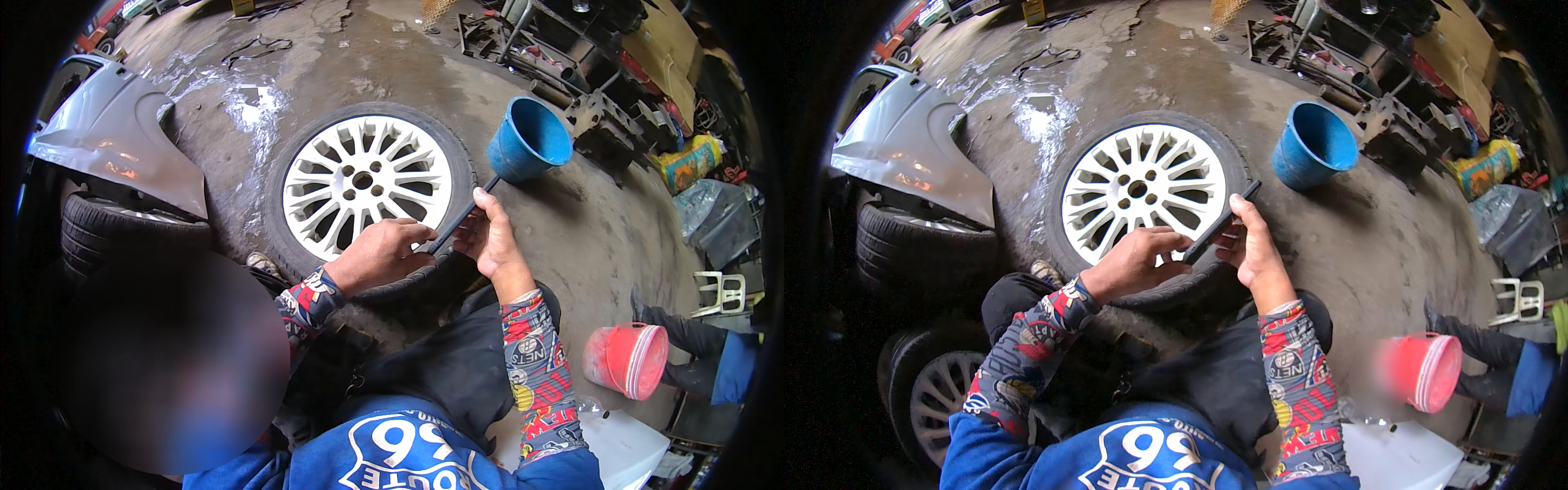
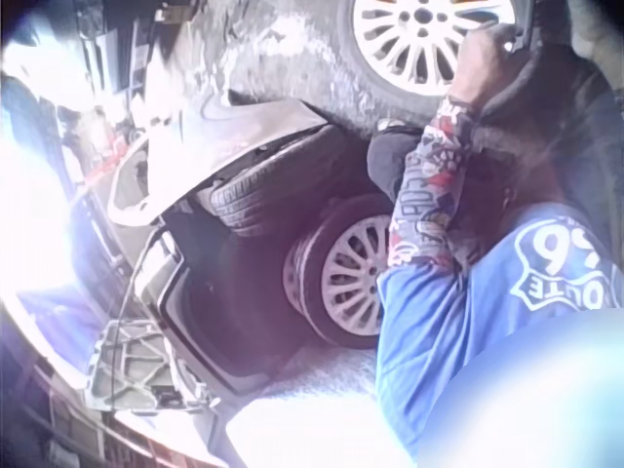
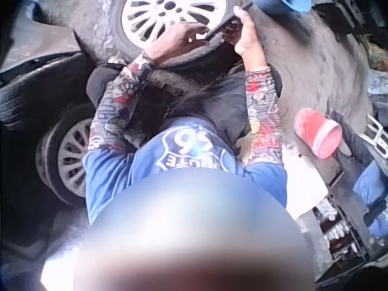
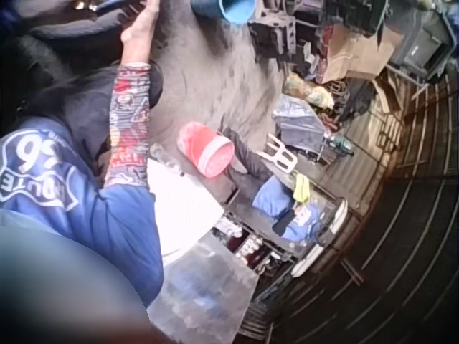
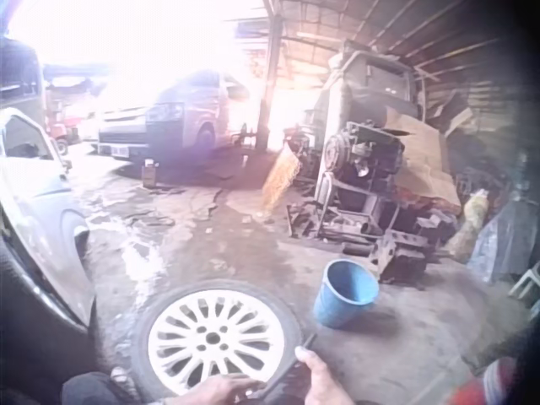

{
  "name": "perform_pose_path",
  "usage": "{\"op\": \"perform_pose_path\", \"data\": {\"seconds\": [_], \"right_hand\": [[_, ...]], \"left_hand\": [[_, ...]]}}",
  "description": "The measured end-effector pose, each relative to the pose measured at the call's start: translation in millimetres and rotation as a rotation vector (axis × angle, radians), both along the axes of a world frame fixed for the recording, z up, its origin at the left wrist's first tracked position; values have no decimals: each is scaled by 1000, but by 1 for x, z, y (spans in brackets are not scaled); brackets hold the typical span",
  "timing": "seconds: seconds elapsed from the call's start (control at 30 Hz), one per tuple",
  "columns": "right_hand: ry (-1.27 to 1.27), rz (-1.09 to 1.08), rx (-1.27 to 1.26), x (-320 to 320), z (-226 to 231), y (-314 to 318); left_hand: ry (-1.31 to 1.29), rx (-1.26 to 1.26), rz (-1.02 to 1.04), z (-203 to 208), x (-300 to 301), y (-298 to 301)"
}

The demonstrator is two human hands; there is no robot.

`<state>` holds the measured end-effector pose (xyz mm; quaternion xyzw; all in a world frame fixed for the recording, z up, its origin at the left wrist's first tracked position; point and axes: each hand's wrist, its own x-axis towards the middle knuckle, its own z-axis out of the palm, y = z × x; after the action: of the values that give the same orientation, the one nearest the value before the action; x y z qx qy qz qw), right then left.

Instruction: The person sits on the floor and cleans a car tire with a sponge and water. They pour water from a plastic bottle onto the tire and scrub the rim and sidewall with a sponge, then rinse and wipe the tire.

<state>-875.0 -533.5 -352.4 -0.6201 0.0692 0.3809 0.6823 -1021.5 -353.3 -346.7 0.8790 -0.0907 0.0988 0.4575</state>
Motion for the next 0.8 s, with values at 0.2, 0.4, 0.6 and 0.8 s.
{"op": "perform_pose_path", "data": {"seconds": [0.2,0.4,0.6,0.8], "right_hand": [[57,24,59,-4,1,11],[62,18,108,-10,5,28],[108,47,167,-9,1,34],[97,56,154,-6,-5,35]], "left_hand": [[16,-38,11,2,-6,7],[-24,-31,98,-3,-11,11],[-67,1,149,-5,-16,12],[-73,43,160,-3,-19,13]]}}
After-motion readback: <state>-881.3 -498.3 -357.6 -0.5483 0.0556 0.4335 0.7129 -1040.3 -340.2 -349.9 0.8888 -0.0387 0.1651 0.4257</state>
